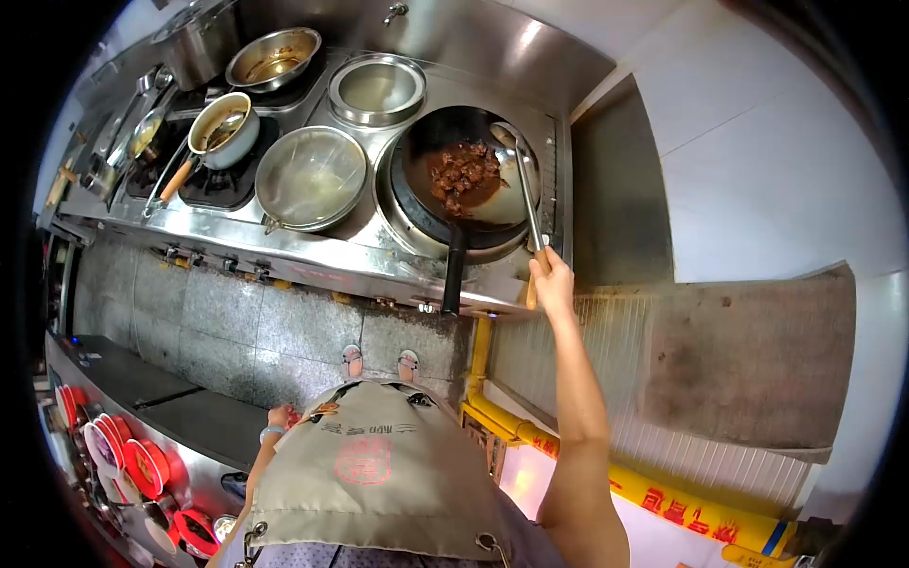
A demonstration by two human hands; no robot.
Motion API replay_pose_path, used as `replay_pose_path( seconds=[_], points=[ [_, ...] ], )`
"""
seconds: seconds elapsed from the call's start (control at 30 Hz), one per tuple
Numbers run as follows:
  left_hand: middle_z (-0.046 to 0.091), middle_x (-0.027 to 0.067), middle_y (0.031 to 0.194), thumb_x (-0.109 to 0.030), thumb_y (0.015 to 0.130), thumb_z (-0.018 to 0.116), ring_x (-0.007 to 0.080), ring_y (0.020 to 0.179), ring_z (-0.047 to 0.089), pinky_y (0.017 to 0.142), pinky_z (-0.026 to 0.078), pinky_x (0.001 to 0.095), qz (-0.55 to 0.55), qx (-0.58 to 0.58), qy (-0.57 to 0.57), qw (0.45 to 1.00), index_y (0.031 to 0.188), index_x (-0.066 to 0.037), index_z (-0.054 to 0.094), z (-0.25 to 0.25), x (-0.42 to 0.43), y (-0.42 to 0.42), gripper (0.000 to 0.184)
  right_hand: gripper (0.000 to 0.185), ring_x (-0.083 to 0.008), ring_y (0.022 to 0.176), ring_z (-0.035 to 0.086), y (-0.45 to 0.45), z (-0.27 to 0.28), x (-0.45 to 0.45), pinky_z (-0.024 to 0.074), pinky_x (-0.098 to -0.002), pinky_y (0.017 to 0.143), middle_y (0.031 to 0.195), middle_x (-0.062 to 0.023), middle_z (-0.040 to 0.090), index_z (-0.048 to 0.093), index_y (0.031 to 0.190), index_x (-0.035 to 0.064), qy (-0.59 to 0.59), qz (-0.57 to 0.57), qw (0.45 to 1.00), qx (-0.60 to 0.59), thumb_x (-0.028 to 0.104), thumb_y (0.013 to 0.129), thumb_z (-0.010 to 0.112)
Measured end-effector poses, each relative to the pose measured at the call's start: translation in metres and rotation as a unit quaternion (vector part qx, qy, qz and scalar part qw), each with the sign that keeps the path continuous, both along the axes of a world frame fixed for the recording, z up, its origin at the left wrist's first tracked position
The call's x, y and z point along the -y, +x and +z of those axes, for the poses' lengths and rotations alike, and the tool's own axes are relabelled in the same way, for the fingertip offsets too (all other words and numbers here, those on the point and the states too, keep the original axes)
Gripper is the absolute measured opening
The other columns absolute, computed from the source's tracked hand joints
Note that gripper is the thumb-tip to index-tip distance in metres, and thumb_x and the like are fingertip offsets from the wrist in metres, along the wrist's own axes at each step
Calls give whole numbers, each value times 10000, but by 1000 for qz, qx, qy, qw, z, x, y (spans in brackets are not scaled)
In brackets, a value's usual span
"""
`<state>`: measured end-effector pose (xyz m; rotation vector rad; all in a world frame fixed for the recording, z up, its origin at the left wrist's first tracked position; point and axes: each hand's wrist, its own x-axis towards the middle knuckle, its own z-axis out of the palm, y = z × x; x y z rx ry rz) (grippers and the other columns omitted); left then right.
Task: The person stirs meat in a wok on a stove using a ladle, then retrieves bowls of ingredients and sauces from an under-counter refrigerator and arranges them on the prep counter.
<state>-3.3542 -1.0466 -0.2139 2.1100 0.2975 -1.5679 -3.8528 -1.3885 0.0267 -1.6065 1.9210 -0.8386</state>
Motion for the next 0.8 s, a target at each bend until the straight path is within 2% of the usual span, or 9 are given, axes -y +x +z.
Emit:
replay_pose_path(
  seconds=[0.1,0.2,0.3,0.4,0.43,0.47,0.53,0.57,0.8],
  points=[
    [577,109,646,-143,795,489,241,489,568,448,490,427,13,-4,-6,1000,883,-39,541,12,1,-2,146,403,-144,573,575,14,6,4,468,-272,535,793,-104,610,521,1134,-32,109,-11,986,129,151,788,614],
    [585,143,624,-124,779,500,219,434,528,362,404,298,39,24,-23,999,754,-35,546,26,4,-11,103,405,-94,450,484,15,14,1,412,-249,418,706,-54,558,521,1134,-31,141,24,972,189,156,788,618],
    [589,130,626,-142,789,490,222,434,528,369,412,311,39,15,-11,999,791,-48,551,18,2,-8,113,420,-248,744,630,6,30,-3,482,-308,677,873,-192,629,520,1137,-32,55,116,989,-74,147,772,625],
    [594,133,634,-149,795,487,225,446,537,370,414,319,42,22,-6,999,811,-51,556,19,2,-8,121,433,-307,929,597,16,46,-26,439,-324,818,997,-250,587,520,1128,-43,19,94,992,-79,149,757,637],
    [598,133,642,-157,798,485,224,454,541,377,412,320,40,21,-4,999,819,-57,558,18,2,-8,126,443,-243,722,626,15,46,-34,490,-311,643,882,-184,629,500,1166,-34,42,71,994,-69,142,779,625],
    [603,134,649,-165,802,482,223,462,545,384,411,321,38,20,-2,999,827,-63,560,17,1,-7,130,443,-243,722,626,13,53,-43,490,-311,643,882,-184,629,500,1166,-34,43,71,994,-70,142,779,625],
    [608,133,658,-171,805,479,223,472,550,398,411,323,26,20,4,999,834,-66,561,15,-1,-5,136,445,-124,525,541,13,78,-62,435,-248,434,740,-81,591,466,1215,-11,152,42,968,194,124,812,595],
    [613,132,666,-177,808,475,224,481,554,412,411,325,12,20,9,1000,840,-68,561,14,-1,-3,142,446,-36,450,425,14,89,-71,322,-184,332,669,-9,507,432,1248,5,154,28,961,229,108,835,566],
    [607,107,670,-199,815,460,221,519,567,456,431,332,-32,16,16,999,863,-61,554,10,10,2,174,453,-59,463,453,4,119,-109,355,-194,356,683,-29,522,449,1228,-8,270,17,938,214,113,815,590]
  ],
)
